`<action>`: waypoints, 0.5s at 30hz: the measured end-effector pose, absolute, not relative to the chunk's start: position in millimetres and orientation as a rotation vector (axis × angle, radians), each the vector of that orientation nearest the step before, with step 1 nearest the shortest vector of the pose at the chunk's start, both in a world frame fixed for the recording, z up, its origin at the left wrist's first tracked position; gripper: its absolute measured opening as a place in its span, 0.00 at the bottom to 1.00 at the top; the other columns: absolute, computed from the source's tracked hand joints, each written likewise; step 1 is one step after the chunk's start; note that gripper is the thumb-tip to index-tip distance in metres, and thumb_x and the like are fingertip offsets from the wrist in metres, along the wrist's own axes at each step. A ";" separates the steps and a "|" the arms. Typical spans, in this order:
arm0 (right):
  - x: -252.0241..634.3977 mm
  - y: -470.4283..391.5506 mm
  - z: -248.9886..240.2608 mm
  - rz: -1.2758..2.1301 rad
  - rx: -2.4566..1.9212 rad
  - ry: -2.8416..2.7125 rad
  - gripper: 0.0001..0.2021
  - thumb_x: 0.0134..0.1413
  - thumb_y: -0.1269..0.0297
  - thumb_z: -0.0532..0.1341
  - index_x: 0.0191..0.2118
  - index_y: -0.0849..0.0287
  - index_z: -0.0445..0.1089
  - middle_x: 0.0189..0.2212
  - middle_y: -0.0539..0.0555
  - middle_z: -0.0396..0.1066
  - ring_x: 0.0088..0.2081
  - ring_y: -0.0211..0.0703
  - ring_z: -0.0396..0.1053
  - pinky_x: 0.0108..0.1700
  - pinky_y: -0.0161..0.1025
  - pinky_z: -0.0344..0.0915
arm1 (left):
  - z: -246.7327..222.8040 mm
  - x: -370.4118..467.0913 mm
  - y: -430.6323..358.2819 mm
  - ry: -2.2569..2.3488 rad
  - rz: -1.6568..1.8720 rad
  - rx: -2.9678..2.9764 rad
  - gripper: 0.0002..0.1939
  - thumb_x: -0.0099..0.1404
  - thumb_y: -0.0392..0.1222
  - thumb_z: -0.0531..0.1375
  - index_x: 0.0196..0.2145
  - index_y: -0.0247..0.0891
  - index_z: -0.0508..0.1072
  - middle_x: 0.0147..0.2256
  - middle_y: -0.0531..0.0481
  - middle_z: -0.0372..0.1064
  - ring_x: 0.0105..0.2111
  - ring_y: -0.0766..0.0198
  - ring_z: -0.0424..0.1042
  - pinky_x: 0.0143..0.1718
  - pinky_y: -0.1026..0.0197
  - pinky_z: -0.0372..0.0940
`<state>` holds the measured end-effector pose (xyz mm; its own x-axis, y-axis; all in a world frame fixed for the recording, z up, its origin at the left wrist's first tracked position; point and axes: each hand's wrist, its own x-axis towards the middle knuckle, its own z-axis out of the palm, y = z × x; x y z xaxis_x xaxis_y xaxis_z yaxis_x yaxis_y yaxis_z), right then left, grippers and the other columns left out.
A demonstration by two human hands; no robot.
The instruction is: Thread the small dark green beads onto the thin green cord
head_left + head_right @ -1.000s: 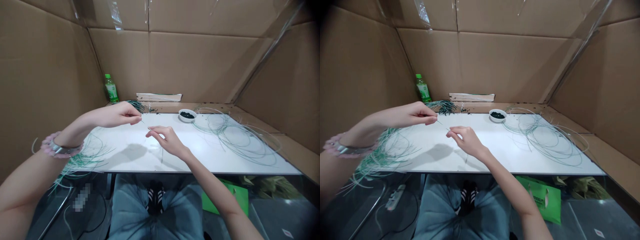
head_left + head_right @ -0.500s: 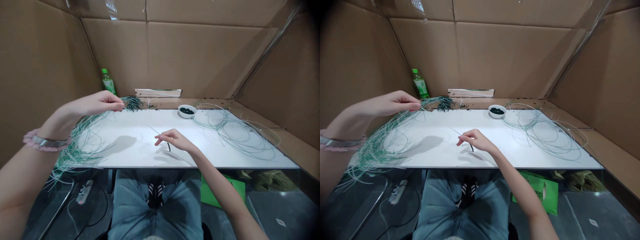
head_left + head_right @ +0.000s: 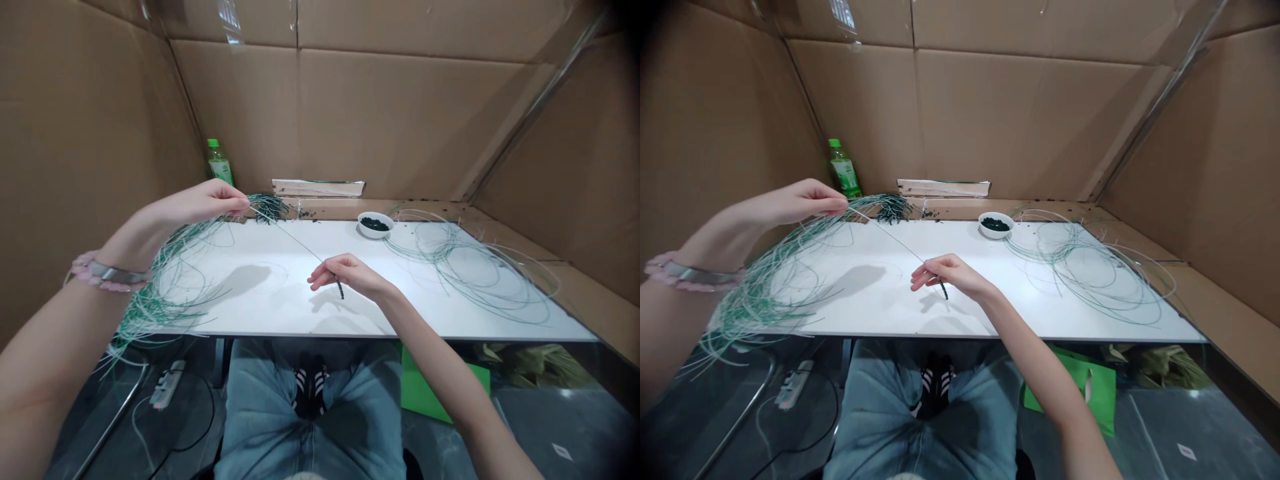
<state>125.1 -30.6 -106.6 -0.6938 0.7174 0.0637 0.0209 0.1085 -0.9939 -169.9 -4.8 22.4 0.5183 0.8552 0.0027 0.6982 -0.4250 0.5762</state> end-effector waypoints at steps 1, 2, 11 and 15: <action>124.5 -31.5 -106.1 1.634 -0.712 -1.836 0.22 0.57 0.46 0.56 0.37 0.62 0.74 0.36 0.59 0.78 0.42 0.42 0.75 0.47 0.42 0.67 | 23.3 -169.9 -5.1 1.273 0.418 2.248 0.17 0.65 0.40 0.50 0.20 0.33 0.54 0.20 0.59 0.43 0.23 0.79 0.42 0.25 0.69 0.40; 124.1 -32.6 -105.5 1.630 -0.709 -1.837 0.21 0.57 0.47 0.56 0.38 0.62 0.74 0.36 0.58 0.78 0.42 0.42 0.75 0.47 0.42 0.67 | 24.3 -170.4 -4.9 1.286 0.430 2.251 0.17 0.65 0.40 0.50 0.20 0.33 0.54 0.20 0.59 0.43 0.23 0.80 0.42 0.25 0.70 0.40; 130.7 -38.7 -102.6 1.535 -0.684 -1.893 0.19 0.57 0.49 0.59 0.31 0.61 0.75 0.35 0.58 0.78 0.56 0.47 0.66 0.58 0.44 0.59 | 26.4 -177.3 -2.4 1.332 0.451 2.219 0.18 0.65 0.41 0.51 0.20 0.34 0.54 0.20 0.58 0.39 0.22 0.79 0.41 0.24 0.70 0.39; 124.4 -36.0 -101.6 1.539 -0.645 -1.945 0.21 0.58 0.47 0.56 0.38 0.62 0.73 0.31 0.57 0.78 0.48 0.45 0.73 0.53 0.45 0.63 | 27.4 -171.8 -4.4 1.246 0.421 2.219 0.18 0.65 0.43 0.51 0.19 0.35 0.55 0.19 0.59 0.42 0.21 0.79 0.43 0.23 0.70 0.41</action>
